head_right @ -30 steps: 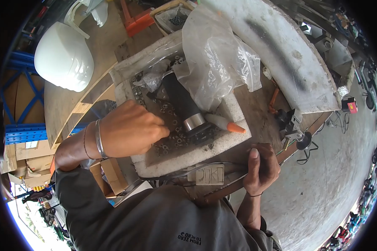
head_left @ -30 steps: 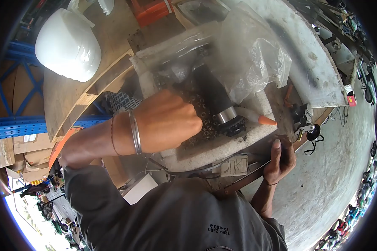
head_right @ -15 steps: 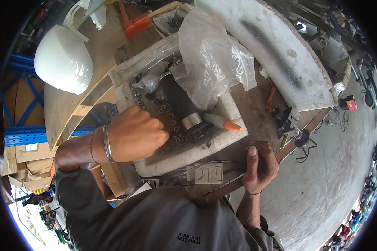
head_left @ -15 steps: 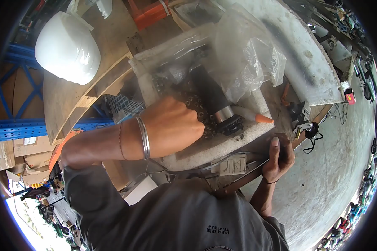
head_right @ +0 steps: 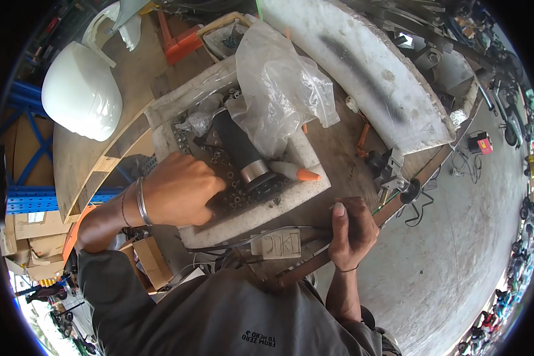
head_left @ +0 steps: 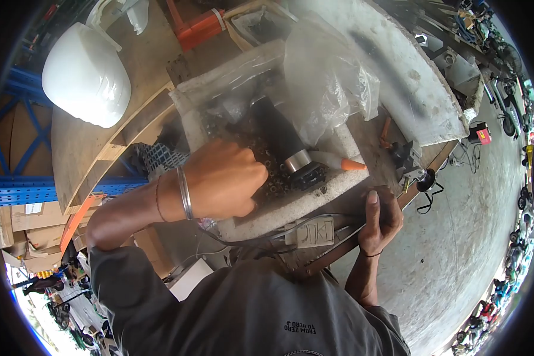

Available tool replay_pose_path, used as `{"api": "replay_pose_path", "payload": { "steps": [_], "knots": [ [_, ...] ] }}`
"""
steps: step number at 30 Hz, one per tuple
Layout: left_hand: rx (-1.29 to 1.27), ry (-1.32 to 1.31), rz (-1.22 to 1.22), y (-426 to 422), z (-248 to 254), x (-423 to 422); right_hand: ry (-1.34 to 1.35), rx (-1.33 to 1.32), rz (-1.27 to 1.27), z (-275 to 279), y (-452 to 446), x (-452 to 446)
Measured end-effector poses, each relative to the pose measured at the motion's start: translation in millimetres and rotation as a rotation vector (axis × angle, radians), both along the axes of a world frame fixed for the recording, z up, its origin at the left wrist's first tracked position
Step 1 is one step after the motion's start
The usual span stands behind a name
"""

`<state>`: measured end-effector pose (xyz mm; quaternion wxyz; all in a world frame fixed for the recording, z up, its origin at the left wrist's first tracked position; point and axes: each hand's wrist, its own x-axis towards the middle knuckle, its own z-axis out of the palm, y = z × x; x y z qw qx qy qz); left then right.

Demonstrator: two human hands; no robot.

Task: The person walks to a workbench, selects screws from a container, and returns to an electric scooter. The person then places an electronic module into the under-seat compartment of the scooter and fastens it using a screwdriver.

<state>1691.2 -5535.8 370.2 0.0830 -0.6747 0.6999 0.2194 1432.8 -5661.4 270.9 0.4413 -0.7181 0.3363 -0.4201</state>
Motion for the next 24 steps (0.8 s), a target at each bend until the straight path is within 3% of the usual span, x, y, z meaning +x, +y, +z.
{"api": "replay_pose_path", "payload": {
  "steps": [4, 6, 10, 12, 13, 15, 19, 21, 24],
  "knots": [
    [-0.171, 0.185, 0.084, 3, -1, 6, 0.016, 0.02, 0.0, 0, -1, -1],
    [-0.359, 0.524, 0.157, 5, -1, 11, 0.029, 0.01, 0.002, 0, -1, -1],
    [-0.348, 0.799, 0.277, 18, 2, 34, 0.066, -0.019, -0.003, -1, -2, 0],
    [-0.345, 1.697, 0.493, 26, -7, 47, 0.082, -0.036, -0.005, 2, -1, 2],
    [-0.351, 1.702, 0.499, 27, -10, 48, 0.09, -0.049, -0.008, 3, -1, 3],
    [-0.51, 2.226, 0.58, 26, -14, 48, 0.098, -0.048, -0.005, 2, 0, 3],
    [-0.599, 2.144, 0.784, 22, -3, 40, 0.098, -0.045, -0.02, 0, 0, 3],
    [-0.548, 1.924, 1.06, 20, 2, 37, 0.103, -0.049, -0.024, -1, 0, 3],
    [-0.594, 1.755, 0.99, 21, -4, 36, 0.104, -0.047, -0.028, 0, 1, 4]
  ]
}}
